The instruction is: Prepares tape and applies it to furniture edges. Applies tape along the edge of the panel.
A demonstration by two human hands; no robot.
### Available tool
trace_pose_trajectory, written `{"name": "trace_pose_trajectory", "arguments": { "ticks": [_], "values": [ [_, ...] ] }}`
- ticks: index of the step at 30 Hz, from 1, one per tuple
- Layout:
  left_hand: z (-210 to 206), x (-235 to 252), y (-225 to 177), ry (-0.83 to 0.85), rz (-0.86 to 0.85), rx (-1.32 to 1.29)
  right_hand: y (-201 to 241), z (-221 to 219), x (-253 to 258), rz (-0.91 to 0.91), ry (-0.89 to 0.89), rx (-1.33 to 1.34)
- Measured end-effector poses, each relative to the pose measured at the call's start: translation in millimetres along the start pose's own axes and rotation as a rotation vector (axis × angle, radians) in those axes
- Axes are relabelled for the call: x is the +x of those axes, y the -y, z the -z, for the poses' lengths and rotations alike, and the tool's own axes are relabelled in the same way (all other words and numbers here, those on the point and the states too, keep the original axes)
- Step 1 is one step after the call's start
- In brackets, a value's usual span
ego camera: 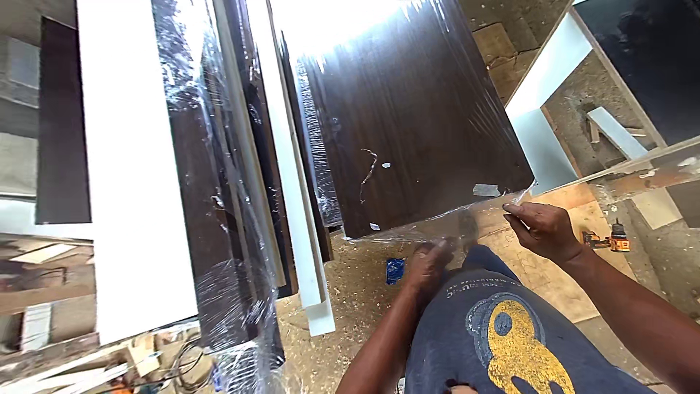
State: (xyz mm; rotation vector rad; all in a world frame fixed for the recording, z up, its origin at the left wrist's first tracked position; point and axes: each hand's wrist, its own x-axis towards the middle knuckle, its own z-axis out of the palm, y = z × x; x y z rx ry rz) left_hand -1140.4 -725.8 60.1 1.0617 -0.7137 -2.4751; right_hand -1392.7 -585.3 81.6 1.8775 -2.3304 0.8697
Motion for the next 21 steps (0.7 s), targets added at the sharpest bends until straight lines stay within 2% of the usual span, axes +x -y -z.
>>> {"name": "trace_pose_trajectory", "arguments": {
  "ticks": [4, 8, 12, 15, 17, 21],
  "values": [
    [0.1, -25.8, -8.9, 0.211, -0.081, 0.166, -0.2, 2.2, -3.0, -0.013, 0.014, 0.019],
    [-8.8, -43.0, -23.7, 0.314, -0.26, 0.332, -4.7, 4.7, -8.2, 0.075, -0.026, 0.065],
    [-16.6, -43.3, -32.5, 0.371, -0.393, 0.334, -0.5, 2.8, -3.9, 0.07, 0.003, -0.054],
    [-21.8, -42.3, -40.4, 0.355, -0.428, 0.345, 2.2, 3.2, 7.7, 0.034, -0.065, -0.081],
    [-30.1, -40.6, -51.4, 0.269, -0.465, 0.402, 0.5, 10.3, 16.1, 0.028, -0.099, -0.042],
    [-49.4, -22.1, -84.2, 0.123, -0.465, 0.505, -9.8, 24.3, 36.5, -0.015, -0.045, 0.131]
  ]
}}
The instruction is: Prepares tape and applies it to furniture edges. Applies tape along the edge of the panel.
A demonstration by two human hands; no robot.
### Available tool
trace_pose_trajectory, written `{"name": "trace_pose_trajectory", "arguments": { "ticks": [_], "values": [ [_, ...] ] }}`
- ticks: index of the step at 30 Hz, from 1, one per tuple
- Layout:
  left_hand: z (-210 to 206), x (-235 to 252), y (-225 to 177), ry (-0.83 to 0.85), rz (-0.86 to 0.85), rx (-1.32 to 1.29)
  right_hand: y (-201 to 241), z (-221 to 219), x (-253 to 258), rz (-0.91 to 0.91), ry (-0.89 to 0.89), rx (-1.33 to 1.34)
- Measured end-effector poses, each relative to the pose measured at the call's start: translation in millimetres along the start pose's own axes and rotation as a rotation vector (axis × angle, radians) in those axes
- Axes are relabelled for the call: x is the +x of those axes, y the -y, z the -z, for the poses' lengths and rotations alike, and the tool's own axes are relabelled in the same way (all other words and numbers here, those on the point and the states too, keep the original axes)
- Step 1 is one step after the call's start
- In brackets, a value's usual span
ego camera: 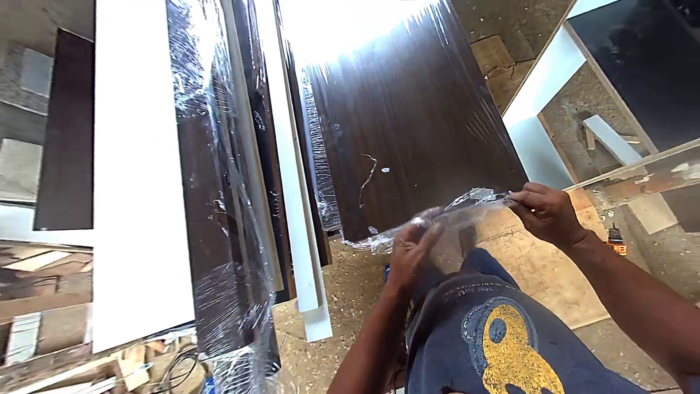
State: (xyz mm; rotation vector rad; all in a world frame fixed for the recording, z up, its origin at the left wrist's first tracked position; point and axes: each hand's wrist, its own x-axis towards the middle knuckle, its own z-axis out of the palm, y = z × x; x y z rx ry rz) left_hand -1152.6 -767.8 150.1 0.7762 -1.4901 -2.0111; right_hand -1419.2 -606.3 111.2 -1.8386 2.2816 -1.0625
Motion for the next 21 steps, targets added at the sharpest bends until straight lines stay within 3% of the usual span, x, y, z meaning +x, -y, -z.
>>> {"name": "trace_pose_trajectory", "arguments": {
  "ticks": [2, 5, 11, 14, 18, 21],
  "values": [
    [0.7, 21.5, -0.8, -0.059, 0.0, 0.049, -1.0, 3.0, 16.9, -0.05, 0.053, -0.01],
    [12.2, 49.8, -3.2, -0.013, -0.062, 0.265, -0.2, -2.3, 42.1, -0.142, 0.132, -0.111],
    [40.4, 71.0, 30.6, -0.023, -0.337, 1.167, -1.7, -12.8, 56.8, -0.236, 0.184, -0.209],
    [58.2, 72.3, 35.7, 0.007, -0.302, 1.46, -1.6, -15.5, 56.0, -0.248, 0.171, -0.239],
    [88.3, 80.8, 24.8, 0.071, -0.241, 1.561, -3.2, -17.2, 53.8, -0.281, 0.094, -0.236],
    [109.5, 85.4, 10.9, -0.028, -0.207, 1.513, 0.8, -12.6, 51.7, -0.265, 0.033, -0.177]
  ]
}}
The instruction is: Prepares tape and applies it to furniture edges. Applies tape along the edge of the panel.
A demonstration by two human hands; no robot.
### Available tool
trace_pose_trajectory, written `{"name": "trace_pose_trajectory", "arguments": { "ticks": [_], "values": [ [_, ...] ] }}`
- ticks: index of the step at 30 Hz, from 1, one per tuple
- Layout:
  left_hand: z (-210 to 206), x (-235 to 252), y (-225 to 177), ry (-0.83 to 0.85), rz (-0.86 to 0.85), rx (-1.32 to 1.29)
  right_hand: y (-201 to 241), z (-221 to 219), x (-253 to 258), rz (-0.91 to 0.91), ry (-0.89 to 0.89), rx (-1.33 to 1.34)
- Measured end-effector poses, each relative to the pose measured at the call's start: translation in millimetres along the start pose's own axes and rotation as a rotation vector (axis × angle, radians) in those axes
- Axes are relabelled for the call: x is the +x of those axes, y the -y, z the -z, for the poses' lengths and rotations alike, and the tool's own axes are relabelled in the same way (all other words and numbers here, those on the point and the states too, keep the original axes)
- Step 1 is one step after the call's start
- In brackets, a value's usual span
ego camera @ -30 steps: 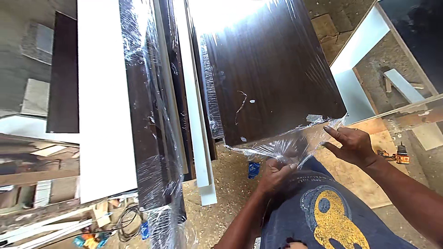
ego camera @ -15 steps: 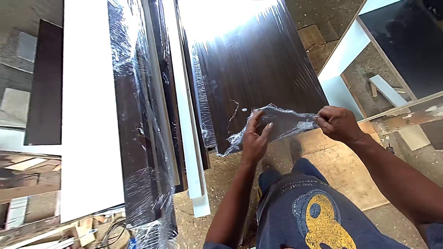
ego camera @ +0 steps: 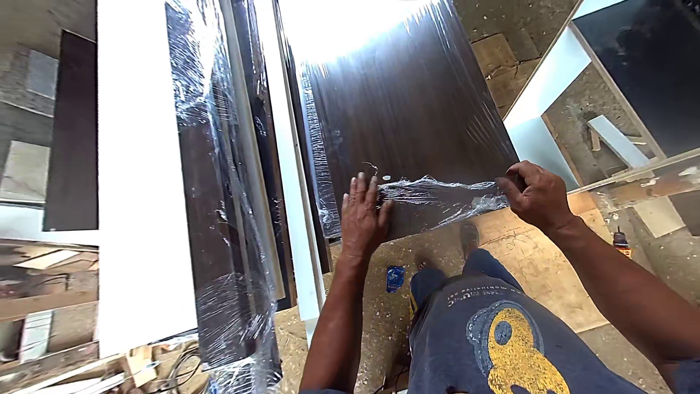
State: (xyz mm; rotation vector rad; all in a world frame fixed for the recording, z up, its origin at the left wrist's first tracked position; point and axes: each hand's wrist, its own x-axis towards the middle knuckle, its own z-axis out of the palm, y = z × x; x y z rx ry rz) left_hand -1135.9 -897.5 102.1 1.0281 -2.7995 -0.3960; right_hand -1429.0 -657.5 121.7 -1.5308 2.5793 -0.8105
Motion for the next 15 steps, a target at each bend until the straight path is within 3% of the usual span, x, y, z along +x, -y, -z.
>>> {"name": "trace_pose_trajectory", "arguments": {
  "ticks": [4, 9, 11, 15],
  "values": [
    [16.8, -8.6, -26.3, -0.088, -0.08, -0.076, -1.0, -2.8, 1.9, 0.135, 0.069, -0.062],
    [-13.2, -11.6, -93.0, 0.099, -0.407, -0.152, -15.9, -4.8, 23.3, 0.05, 0.076, -0.043],
    [-23.8, 3.0, -113.8, 0.118, -0.481, -0.157, -17.9, -0.5, 26.6, 0.075, 0.119, 0.034],
    [-27.5, 50.5, -135.2, 0.14, -0.466, -0.177, -18.7, 17.4, 16.3, 0.205, 0.326, 0.048]
  ]
}}
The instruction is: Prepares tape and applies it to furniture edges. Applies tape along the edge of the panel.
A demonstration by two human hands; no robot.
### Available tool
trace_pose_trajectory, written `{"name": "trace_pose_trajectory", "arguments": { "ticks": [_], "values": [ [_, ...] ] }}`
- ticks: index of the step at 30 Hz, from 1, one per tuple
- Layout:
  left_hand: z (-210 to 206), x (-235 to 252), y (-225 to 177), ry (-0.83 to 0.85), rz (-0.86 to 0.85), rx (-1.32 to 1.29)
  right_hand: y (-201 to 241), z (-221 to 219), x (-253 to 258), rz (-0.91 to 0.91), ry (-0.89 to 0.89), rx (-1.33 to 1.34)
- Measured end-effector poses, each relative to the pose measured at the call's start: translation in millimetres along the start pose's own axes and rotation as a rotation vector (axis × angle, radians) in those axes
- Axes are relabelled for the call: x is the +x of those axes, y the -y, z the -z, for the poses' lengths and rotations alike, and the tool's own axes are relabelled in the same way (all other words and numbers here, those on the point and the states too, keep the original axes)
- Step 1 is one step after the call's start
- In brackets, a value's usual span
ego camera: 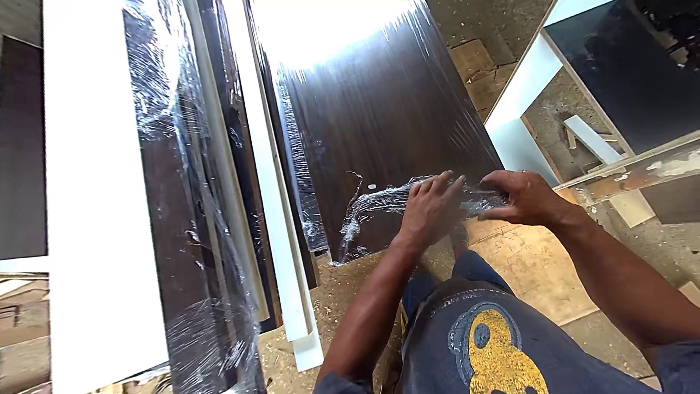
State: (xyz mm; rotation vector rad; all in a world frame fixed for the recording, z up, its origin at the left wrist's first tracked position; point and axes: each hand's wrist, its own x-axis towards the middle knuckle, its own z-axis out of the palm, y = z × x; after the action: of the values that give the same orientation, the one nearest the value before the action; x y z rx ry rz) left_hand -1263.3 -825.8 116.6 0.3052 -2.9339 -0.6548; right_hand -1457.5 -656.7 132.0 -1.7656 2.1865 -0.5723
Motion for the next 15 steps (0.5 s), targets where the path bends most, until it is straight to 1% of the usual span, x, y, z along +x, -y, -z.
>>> {"name": "trace_pose_trajectory", "arguments": {
  "ticks": [2, 5, 7, 10, 15],
  "values": [
    [-1.5, 17.7, 7.6, 0.015, -0.008, -0.028, -1.3, -0.9, -7.5, 0.07, 0.046, -0.027],
    [-1.7, 31.9, 18.4, -0.002, -0.013, -0.062, -7.2, -3.7, -11.9, 0.098, 0.013, 0.052],
    [-2.7, 34.9, 23.5, -0.039, -0.028, -0.087, -10.1, -4.4, -11.7, 0.056, -0.026, 0.139],
    [0.4, 37.3, 22.0, 0.013, -0.067, -0.089, -6.1, -9.5, -9.6, -0.015, -0.083, 0.126],
    [-6.5, 46.2, 18.7, 0.051, -0.088, -0.062, -0.8, -12.0, -4.0, -0.26, -0.204, 0.114]
  ]
}}
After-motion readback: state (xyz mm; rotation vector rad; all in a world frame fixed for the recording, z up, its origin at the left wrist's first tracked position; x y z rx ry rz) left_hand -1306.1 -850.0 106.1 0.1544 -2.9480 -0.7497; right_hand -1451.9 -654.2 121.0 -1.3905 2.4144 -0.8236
